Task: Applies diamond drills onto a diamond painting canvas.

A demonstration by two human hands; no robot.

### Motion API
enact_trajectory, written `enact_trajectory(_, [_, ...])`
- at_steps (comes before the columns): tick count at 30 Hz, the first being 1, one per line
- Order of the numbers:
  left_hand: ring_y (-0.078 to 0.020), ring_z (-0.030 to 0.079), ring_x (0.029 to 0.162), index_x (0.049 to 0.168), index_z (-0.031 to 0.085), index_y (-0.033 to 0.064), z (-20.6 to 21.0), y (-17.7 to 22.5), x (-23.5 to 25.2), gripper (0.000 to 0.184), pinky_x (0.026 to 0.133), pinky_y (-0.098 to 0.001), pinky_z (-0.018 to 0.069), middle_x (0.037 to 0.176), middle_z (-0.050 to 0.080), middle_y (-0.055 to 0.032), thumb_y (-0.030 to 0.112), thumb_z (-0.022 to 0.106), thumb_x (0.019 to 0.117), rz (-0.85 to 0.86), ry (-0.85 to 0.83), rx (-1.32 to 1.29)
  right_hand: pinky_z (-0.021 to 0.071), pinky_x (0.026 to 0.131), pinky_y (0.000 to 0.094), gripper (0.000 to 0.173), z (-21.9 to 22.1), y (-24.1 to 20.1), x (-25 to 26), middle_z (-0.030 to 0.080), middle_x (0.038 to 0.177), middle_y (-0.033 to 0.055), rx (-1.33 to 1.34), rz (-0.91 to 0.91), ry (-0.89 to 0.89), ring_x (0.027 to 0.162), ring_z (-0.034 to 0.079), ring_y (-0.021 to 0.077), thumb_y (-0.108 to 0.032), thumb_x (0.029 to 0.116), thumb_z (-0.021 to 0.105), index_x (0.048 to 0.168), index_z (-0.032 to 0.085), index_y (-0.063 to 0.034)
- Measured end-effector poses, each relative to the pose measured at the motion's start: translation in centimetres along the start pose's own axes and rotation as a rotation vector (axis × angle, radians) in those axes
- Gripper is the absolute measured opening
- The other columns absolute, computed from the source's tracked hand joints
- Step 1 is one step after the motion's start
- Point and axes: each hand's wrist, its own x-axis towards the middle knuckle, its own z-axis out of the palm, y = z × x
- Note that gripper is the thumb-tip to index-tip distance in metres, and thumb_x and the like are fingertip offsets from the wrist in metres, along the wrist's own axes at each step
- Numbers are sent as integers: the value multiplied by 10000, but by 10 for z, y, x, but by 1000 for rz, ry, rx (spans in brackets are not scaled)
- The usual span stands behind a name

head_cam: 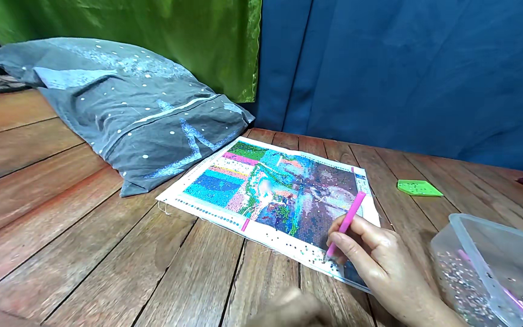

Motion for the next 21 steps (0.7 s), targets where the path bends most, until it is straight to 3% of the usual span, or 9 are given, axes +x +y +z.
enact_trajectory(3, [-387, 640, 1211, 1165, 720, -45, 1, 4, 1, 259, 989, -485, 512, 1288, 676, -232, 80, 607, 967, -108, 86, 273, 548, 582, 120, 236, 0, 0, 0, 639, 735, -85, 1, 5, -2, 630, 632, -46, -273, 1008, 506, 919, 660, -118])
enact_trajectory(7, [-431, 523, 1379, 1302, 638, -63, 5, 6, 2, 360, 1105, -533, 441, 1434, 593, -234, 125, 566, 1003, -151, 10, 407, 540, 576, 114, 239, 1, -1, 0, 633, 727, -83, -6, -5, 1, 623, 625, -49, -271, 1002, 505, 922, 666, -114])
enact_trajectory(14, [-431, 492, 1409, 1386, 580, -53, 9, 3, 3, 448, 1155, -536, 391, 1486, 548, -232, 233, 492, 1053, -153, -81, 503, 540, 569, 122, 233, 0, -3, 1, 625, 719, -88, 4, 35, -12, 616, 624, -46, -268, 997, 495, 919, 659, -122])
enact_trajectory(21, [-418, 515, 1393, 1384, 579, -51, 9, 1, 3, 440, 1155, -531, 395, 1477, 555, -236, 225, 492, 1053, -131, -69, 510, 579, 545, 175, 149, 0, -10, 3, 659, 700, -71, 266, 312, -48, 583, 664, 28, -176, 990, 510, 928, 631, -117])
